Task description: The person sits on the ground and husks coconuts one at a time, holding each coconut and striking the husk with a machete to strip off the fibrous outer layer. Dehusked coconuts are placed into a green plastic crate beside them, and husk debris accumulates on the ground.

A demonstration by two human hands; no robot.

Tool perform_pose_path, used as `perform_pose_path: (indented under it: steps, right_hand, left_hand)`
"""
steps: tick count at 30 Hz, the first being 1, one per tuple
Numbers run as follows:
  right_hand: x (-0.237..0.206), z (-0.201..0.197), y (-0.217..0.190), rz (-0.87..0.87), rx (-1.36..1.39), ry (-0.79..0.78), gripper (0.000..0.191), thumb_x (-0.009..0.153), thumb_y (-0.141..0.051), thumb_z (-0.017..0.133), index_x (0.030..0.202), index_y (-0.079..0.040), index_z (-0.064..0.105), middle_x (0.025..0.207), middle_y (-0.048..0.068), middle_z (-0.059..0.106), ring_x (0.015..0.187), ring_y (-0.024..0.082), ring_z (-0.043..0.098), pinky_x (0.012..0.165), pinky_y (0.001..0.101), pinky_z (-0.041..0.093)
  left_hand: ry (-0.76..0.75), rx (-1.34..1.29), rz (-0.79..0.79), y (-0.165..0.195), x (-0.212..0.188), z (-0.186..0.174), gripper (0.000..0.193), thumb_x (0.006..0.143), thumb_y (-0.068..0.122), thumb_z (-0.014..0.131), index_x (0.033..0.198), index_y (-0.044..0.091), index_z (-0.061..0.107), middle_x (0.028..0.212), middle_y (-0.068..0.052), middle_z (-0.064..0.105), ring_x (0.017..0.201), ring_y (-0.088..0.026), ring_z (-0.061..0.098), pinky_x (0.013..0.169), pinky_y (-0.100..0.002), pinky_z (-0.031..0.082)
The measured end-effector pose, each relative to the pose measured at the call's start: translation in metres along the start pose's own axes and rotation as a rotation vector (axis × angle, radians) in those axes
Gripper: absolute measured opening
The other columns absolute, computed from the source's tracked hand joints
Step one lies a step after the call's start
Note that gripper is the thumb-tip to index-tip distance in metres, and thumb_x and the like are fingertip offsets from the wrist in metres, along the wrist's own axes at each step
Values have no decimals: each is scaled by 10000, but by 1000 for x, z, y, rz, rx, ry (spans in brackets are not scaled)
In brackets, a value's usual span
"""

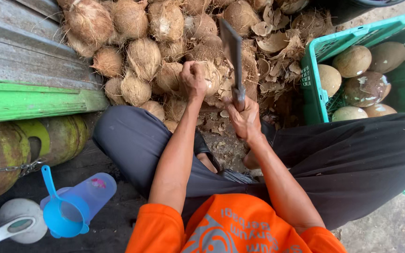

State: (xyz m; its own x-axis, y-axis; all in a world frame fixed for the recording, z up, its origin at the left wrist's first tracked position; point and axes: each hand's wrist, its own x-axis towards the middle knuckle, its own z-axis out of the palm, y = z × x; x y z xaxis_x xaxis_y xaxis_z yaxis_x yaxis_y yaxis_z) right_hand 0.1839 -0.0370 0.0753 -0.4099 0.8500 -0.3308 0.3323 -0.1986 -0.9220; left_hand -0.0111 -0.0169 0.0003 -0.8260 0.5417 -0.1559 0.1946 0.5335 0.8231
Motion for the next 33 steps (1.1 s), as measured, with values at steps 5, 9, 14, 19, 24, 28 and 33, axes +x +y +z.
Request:
perform_pose_path:
  steps: [5,9,14,19,24,28,33]
  right_hand:
    - [4,0,1,74,-320,-62,295,996,-262,703,830,-26,641,653,46,623,531,114,536,510,311,466]
    - [7,-8,0,46,-38,10,190,929,-252,631,826,-94,654,656,-30,654,483,95,554,424,320,469]
    - [7,-9,-2,98,-106,10,251,981,-255,715,844,-59,640,595,7,525,524,109,466,468,335,382]
    - [8,-4,-1,114,-304,-108,199,964,-237,693,883,-57,674,589,33,583,493,114,523,460,329,432]
    - [10,-2,13,-87,-76,2,310,991,-282,693,817,-31,641,640,50,632,544,123,566,490,352,458]
    - [16,2,29,325,-342,-182,380,975,-333,697,777,-18,619,609,51,597,481,164,536,469,373,461]
    - [18,2,36,419,-287,-246,348,984,-374,635,773,-100,678,564,2,550,436,147,488,423,375,437]
  left_hand:
    - [-40,-177,42,-3,3,1,340,985,418,478,885,122,612,632,9,535,538,-109,464,524,-339,403]
    - [-8,-177,108,-4,4,2,312,999,362,509,913,85,623,637,10,532,576,-100,471,549,-338,405]
    - [-117,-278,237,-4,2,-3,353,1049,387,494,931,75,609,636,16,464,551,-91,417,485,-309,376]
    - [-168,-253,179,-4,8,-7,321,1017,408,456,945,139,618,595,62,472,483,-65,409,417,-289,346]
    - [-133,-232,326,-8,10,-2,357,1039,427,484,898,112,577,677,51,411,563,-68,371,485,-280,359]
    - [-134,-331,184,-11,6,1,348,990,446,501,883,129,597,645,84,495,545,-45,461,482,-267,429]
    - [-127,-278,188,-14,2,-4,376,1006,460,511,915,113,624,677,32,488,570,-91,450,535,-299,435]
